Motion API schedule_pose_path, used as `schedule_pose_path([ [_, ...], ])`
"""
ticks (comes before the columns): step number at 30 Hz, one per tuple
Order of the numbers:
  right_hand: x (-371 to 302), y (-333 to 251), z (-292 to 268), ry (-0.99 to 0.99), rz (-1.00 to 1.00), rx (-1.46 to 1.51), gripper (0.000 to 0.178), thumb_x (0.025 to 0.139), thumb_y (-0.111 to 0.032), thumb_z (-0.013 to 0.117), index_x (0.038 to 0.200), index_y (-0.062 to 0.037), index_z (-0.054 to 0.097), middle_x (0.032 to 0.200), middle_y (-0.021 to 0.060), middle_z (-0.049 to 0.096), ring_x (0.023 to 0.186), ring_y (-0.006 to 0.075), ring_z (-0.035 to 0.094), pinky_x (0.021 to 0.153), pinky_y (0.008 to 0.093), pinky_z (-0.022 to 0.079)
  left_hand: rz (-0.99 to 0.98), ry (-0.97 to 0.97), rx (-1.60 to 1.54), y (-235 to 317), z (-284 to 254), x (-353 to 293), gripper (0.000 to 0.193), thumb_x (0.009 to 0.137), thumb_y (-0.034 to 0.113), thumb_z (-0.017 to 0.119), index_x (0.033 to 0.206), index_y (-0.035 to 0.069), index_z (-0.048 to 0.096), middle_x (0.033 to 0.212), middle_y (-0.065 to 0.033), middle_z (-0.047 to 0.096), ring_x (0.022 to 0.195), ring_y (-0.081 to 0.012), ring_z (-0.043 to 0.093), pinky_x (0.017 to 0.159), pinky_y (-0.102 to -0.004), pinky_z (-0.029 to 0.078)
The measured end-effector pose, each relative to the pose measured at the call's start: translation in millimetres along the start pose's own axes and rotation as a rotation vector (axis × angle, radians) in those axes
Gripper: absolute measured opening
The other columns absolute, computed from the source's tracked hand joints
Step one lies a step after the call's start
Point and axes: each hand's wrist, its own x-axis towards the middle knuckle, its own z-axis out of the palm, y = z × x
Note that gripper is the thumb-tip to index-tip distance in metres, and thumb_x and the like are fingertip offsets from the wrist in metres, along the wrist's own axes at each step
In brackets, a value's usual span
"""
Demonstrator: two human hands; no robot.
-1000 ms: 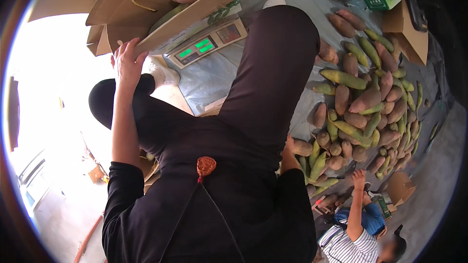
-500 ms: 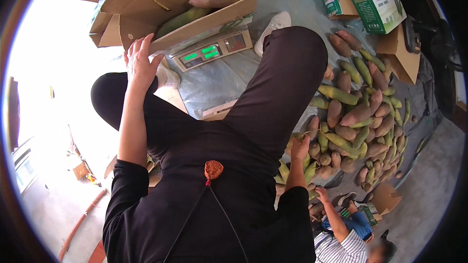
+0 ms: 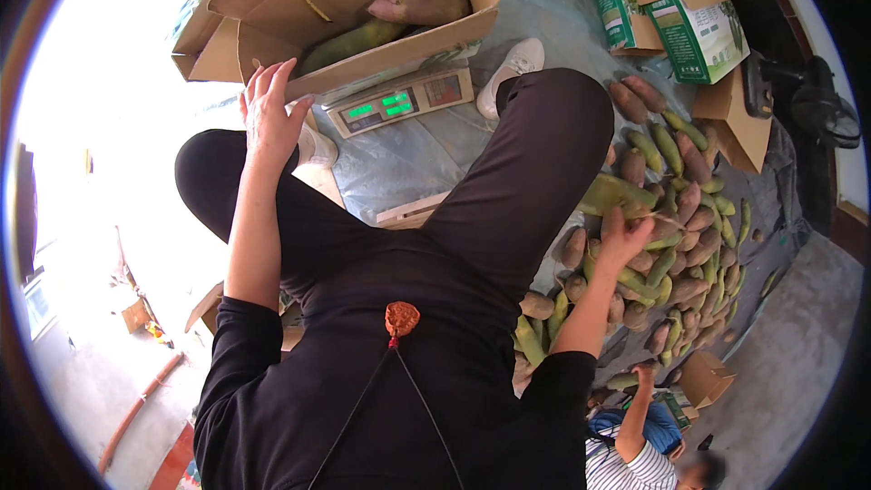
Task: The person is sorting produce from a large pile on the floor and placing it into cardboard boxes on a scale.
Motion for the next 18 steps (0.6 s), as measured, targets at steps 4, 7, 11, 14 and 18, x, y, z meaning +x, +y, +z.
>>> schedule_pose_path([
  [4, 53.5, -67.6, -2.5, 0.056, -0.194, 0.007, 0.032, 0.083, -0.001, 0.063, 0.111, 0.002, 0.048, 0.108, 0.0103, 0.056, 0.099, 0.0166, 0.055, 0.087, 0.0287, 0.044, 0.005, 0.019, -0.022, -4.0, 1.2, 0.2, 0.059, 0.073, 0.016, 0.07, 0.128, 0.014, 0.048, 0.129, -0.0083, 0.048, 0.129, -0.0298, 0.033, 0.107, -0.0476, 0.021],
  [7, 83.4, -124.0, 7.2, 0.1, -0.356, 0.173, 0.031, 0.084, -0.002, 0.064, 0.109, 0.0034, 0.048, 0.108, 0.0121, 0.058, 0.094, 0.0166, 0.057, 0.086, 0.028, 0.045, -0.006, 0.027, -0.043, -7.4, 2.6, 0.9, 0.06, 0.073, 0.016, 0.072, 0.128, 0.016, 0.048, 0.13, -0.0059, 0.047, 0.131, -0.0284, 0.032, 0.105, -0.0558, 0.021],
  [11, 107.0, -198.3, 23.1, 0.085, -0.484, 0.362, 0.029, 0.085, 0.0, 0.06, 0.11, 0.005, 0.047, 0.109, 0.0152, 0.057, 0.098, 0.021, 0.058, 0.086, 0.0343, 0.049, -0.03, 0.017, -0.03, -6.9, 1.5, 0.8, 0.06, 0.073, 0.017, 0.072, 0.128, 0.017, 0.048, 0.131, -0.0062, 0.046, 0.131, -0.029, 0.031, 0.106, -0.054, 0.02],
  [14, 107.1, -254.2, 53.3, -0.069, -0.546, 0.59, 0.025, 0.085, 0.004, 0.057, 0.108, 0.0053, 0.048, 0.111, 0.017, 0.056, 0.102, 0.0256, 0.058, 0.087, 0.0428, 0.051, -0.037, 0.017, -0.022, -8.3, 4.1, 0.7, 0.061, 0.073, 0.018, 0.072, 0.128, 0.017, 0.048, 0.133, -0.0066, 0.045, 0.132, -0.0301, 0.029, 0.107, -0.0531, 0.02],
  [18, 95.5, -284.8, 128.6, -0.253, -0.383, 0.782, 0.023, 0.083, 0.002, 0.06, 0.104, 0.0002, 0.051, 0.107, 0.0131, 0.058, 0.098, 0.0224, 0.059, 0.085, 0.0425, 0.052, -0.065, 0.002, -0.035, -9.2, 5.4, 0.7, 0.06, 0.073, 0.019, 0.072, 0.129, 0.017, 0.048, 0.135, -0.0074, 0.042, 0.133, -0.0316, 0.026, 0.108, -0.0532, 0.019],
])
